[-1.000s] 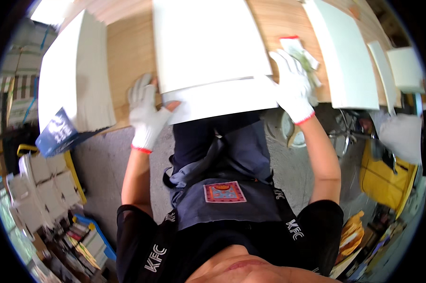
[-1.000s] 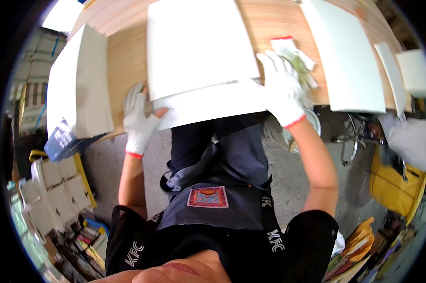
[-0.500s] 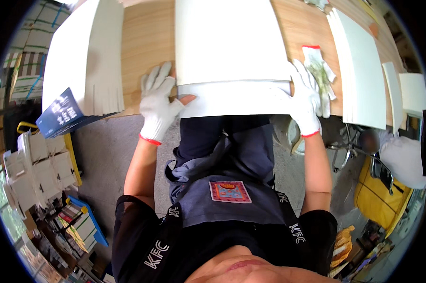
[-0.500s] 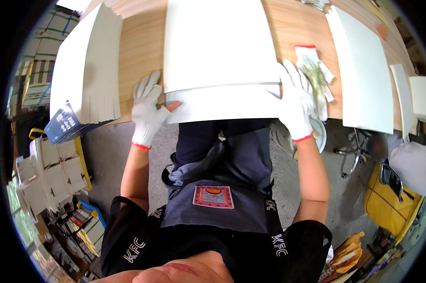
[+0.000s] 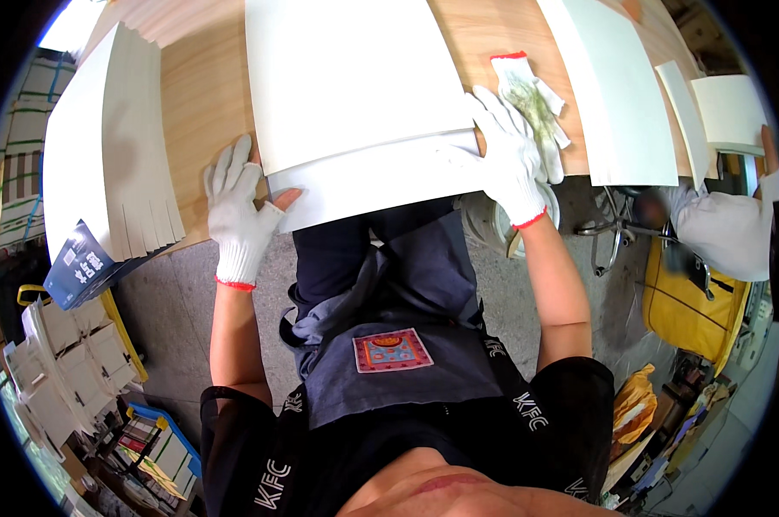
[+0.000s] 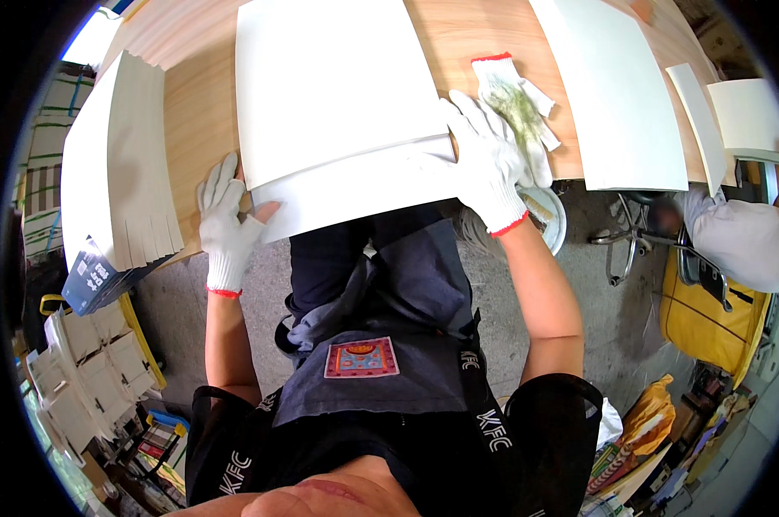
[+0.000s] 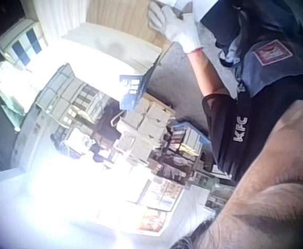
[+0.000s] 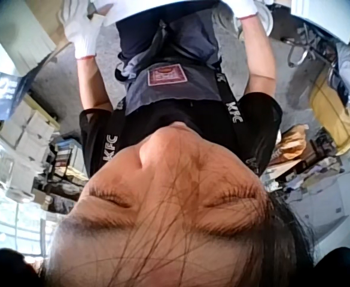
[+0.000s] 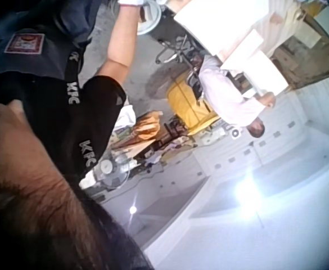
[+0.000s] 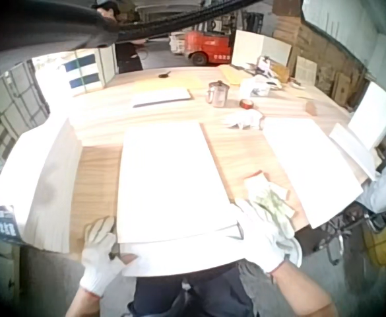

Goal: The person assembles notebooks by placing white paper sheets into blue covers and pressing them together. They repeatedly handle stacks of paper and covers, occasionally using a brush to apply adhesive to the paper edges. The process involves repetitive folding and stacking of the finished notebooks.

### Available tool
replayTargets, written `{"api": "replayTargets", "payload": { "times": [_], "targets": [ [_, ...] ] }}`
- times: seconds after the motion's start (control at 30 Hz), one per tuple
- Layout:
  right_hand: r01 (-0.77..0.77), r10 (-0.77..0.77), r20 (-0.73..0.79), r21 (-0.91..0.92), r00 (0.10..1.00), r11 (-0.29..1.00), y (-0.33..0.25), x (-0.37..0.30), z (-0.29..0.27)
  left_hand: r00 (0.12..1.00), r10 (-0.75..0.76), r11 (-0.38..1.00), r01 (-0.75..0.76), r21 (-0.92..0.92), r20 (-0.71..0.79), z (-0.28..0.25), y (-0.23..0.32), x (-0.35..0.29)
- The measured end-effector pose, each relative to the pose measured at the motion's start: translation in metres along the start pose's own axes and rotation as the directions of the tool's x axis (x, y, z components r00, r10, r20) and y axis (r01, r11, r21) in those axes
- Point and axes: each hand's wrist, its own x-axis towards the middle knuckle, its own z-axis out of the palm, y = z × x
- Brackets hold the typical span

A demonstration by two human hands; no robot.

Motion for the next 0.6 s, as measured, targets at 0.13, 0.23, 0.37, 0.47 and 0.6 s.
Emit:
{"api": "replayTargets", "payload": {
  "times": [0.13,0.23,0.37,0.47,0.6],
  "targets": [
    [0.007,-0.007,-0.007,0.019,1.000,1.000,0.0012,-0.0001,0.0008,1.000,0.007,1.000,-0.006,0.023,-0.014,0.0016,-0.0008,-0.0009],
    [0.018,-0.018,-0.004,0.013,1.000,1.000,-0.0042,0.0016,-0.0032,1.000,-0.005,1.000,0.005,0.025,-0.009,0.0021,-0.0036,-0.0024],
    [0.042,-0.042,0.000,0.035,0.999,0.998,-0.0051,0.0025,-0.0061,1.000,0.005,1.000,-0.005,0.023,-0.002,0.0009,-0.0043,-0.0006],
    [0.037,-0.037,0.012,0.040,0.999,0.999,-0.0060,0.0032,-0.0076,1.000,0.009,1.000,-0.009,-0.015,-0.022,0.0038,-0.0067,-0.0021],
    [0.047,-0.047,-0.007,0.066,0.999,0.997,-0.0030,0.0026,-0.0057,0.998,-0.007,1.000,0.006,-0.021,-0.061,0.0026,-0.0002,-0.0020]
  ]
}}
